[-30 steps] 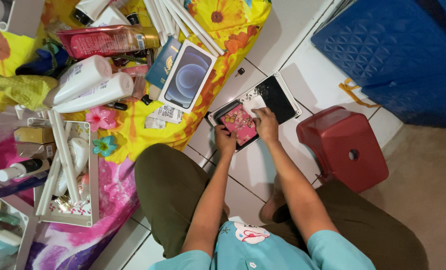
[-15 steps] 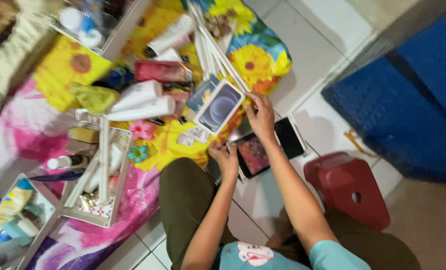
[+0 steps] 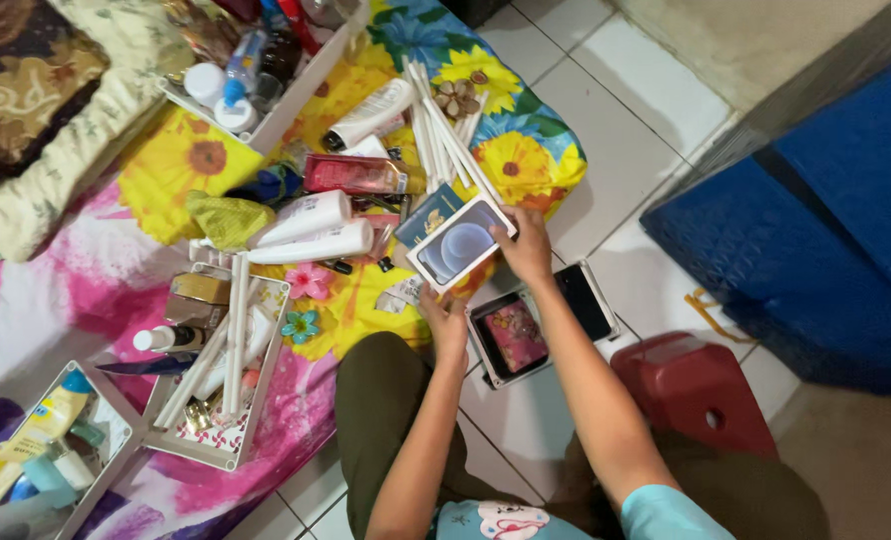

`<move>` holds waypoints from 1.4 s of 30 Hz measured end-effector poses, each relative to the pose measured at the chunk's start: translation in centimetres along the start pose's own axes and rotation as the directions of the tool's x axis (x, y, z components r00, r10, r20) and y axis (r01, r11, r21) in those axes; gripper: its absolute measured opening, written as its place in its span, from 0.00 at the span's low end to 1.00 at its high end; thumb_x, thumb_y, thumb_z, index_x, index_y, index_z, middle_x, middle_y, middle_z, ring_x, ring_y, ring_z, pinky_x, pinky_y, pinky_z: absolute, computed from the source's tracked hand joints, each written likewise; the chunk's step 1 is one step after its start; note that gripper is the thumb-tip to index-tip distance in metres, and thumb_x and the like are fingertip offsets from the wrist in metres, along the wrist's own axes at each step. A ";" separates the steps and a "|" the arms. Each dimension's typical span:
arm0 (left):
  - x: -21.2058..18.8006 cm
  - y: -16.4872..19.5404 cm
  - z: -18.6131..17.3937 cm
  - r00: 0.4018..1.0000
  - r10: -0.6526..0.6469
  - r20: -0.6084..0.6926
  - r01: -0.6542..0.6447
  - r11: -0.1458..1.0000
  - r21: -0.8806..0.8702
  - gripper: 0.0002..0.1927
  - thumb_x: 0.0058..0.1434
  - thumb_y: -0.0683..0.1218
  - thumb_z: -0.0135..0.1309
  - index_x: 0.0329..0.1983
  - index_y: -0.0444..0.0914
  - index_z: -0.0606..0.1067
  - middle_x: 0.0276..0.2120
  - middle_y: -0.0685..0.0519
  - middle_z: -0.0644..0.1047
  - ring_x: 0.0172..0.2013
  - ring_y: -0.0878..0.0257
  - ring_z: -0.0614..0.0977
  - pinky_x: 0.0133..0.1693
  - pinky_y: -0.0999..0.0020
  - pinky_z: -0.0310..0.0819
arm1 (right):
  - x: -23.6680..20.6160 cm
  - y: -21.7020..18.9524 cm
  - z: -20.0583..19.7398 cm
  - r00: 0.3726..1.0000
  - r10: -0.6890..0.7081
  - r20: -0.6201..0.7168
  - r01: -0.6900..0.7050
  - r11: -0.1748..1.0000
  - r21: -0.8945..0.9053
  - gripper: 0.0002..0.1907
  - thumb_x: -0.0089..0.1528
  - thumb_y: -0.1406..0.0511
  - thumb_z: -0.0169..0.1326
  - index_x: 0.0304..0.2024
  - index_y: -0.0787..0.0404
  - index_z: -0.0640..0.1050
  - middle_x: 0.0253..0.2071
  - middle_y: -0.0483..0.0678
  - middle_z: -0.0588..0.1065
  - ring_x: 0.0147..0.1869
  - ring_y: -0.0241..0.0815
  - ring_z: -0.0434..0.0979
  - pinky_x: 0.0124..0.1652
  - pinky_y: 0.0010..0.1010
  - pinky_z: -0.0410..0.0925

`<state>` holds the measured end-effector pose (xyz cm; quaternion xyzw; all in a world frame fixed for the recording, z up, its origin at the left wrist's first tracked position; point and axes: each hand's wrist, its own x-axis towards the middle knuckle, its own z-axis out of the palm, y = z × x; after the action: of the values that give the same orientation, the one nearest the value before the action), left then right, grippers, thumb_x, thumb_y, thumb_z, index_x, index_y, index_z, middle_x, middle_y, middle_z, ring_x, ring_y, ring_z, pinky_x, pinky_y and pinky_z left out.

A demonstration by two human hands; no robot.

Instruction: The person assembles a white perforated plastic storage tray by attaching black plastic feet to its underside. They then place a black pouch, a passport, and several white cylindrical tubes into the tray. The person sits on the floor in a cluttered room while performing the task.

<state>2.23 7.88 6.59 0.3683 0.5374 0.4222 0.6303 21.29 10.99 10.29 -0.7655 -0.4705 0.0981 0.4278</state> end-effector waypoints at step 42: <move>-1.6 -15.3 20.3 0.900 0.048 0.434 -0.371 0.609 0.701 0.33 0.56 0.40 0.62 0.65 0.50 0.69 0.37 0.44 0.77 0.38 0.48 0.81 0.43 0.52 0.75 | -20.2 22.5 -12.0 0.677 0.707 -0.205 -0.731 0.677 -0.083 0.26 0.51 0.62 0.72 0.51 0.57 0.79 0.41 0.50 0.74 0.38 0.46 0.78 0.40 0.37 0.73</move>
<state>24.28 0.46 -3.79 0.7356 0.4874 0.1466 0.4470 31.31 -16.31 -4.25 -0.9254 -0.1019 0.1610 0.3275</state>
